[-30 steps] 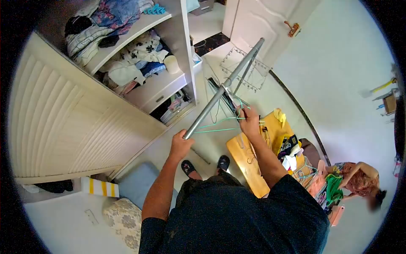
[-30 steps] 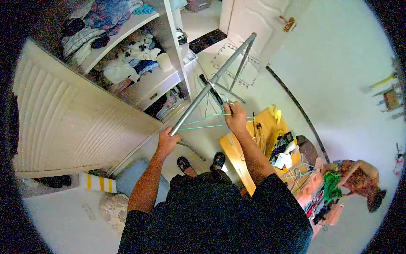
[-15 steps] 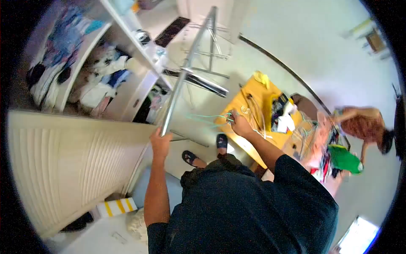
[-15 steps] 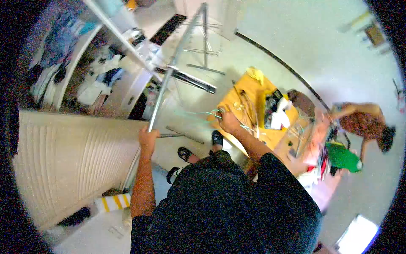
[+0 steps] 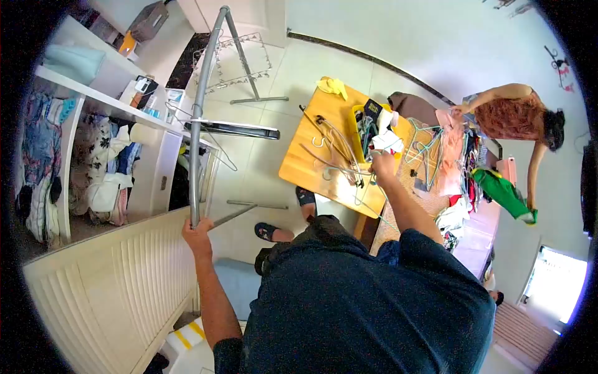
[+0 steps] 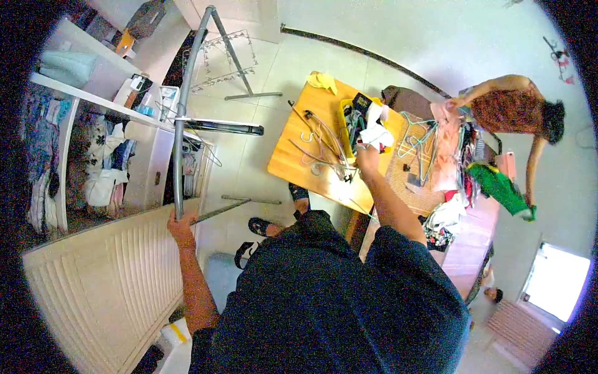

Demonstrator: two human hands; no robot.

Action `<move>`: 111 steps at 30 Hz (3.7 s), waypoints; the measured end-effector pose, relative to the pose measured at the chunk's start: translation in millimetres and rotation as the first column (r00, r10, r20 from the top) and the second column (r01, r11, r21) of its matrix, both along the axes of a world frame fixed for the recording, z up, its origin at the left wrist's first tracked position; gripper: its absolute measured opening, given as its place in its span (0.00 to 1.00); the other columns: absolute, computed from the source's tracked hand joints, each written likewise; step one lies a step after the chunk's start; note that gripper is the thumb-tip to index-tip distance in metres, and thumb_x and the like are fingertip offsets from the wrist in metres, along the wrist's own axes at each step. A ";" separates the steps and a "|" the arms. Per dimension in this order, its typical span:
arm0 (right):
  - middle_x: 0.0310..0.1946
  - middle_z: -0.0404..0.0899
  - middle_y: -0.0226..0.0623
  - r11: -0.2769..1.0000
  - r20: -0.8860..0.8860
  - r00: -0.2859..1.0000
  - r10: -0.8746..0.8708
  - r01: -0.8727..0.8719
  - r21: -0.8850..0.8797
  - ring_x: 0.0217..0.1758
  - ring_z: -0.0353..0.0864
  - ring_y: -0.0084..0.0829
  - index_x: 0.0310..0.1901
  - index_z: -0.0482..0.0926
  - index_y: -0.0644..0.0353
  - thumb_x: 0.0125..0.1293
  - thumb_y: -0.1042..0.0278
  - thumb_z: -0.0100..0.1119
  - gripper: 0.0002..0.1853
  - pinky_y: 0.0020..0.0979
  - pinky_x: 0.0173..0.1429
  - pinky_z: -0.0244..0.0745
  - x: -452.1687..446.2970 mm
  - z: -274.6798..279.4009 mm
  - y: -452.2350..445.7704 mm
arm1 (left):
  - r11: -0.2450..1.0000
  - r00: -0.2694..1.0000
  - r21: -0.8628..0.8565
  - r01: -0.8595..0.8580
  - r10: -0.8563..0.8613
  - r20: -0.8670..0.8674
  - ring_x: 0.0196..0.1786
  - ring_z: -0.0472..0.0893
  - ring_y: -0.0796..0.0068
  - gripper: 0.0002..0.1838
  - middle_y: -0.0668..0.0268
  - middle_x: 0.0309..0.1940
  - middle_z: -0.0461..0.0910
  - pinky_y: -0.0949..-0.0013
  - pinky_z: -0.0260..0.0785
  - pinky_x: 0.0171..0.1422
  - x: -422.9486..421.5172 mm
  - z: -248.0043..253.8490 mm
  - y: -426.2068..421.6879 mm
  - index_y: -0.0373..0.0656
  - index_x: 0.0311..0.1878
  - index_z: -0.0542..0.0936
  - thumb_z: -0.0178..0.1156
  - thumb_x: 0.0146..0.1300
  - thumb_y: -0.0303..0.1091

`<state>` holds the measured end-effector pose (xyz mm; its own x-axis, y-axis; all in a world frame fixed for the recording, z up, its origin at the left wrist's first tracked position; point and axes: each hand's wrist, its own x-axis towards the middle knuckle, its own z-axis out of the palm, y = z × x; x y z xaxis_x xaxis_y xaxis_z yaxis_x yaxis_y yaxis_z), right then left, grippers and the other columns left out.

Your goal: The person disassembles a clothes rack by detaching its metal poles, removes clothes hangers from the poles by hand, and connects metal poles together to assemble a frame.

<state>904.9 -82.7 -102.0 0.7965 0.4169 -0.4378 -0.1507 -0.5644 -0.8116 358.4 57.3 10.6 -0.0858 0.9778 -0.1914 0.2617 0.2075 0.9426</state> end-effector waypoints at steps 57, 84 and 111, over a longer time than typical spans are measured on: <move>0.35 0.83 0.47 0.278 0.739 0.290 0.608 -0.950 0.144 0.43 0.82 0.52 0.46 0.87 0.59 0.65 0.59 0.69 0.13 0.49 0.49 0.78 -256.9 117.0 322.0 | 0.997 0.972 -0.008 -0.072 0.069 -0.226 0.29 0.70 0.81 0.09 0.70 0.23 0.73 0.71 0.65 0.35 14.0 6.1 1.8 0.35 0.34 0.80 0.64 0.50 0.29; 0.34 0.85 0.47 0.376 0.692 0.442 0.570 -0.890 0.258 0.35 0.86 0.44 0.42 0.88 0.64 0.65 0.63 0.72 0.12 0.38 0.40 0.80 -260.3 122.8 309.0 | 0.992 0.995 -0.112 -0.062 0.052 -0.087 0.29 0.68 0.78 0.07 0.68 0.23 0.70 0.67 0.65 0.33 15.2 -2.6 2.8 0.36 0.32 0.76 0.63 0.52 0.28; 0.40 0.88 0.50 0.349 0.757 0.170 0.631 -0.933 -0.082 0.40 0.88 0.42 0.52 0.84 0.64 0.65 0.68 0.65 0.15 0.38 0.48 0.82 -219.6 83.5 309.3 | 1.000 0.986 0.010 -0.028 0.029 -0.161 0.26 0.70 0.75 0.08 0.62 0.21 0.70 0.63 0.66 0.31 12.3 -11.6 4.9 0.35 0.31 0.74 0.62 0.52 0.28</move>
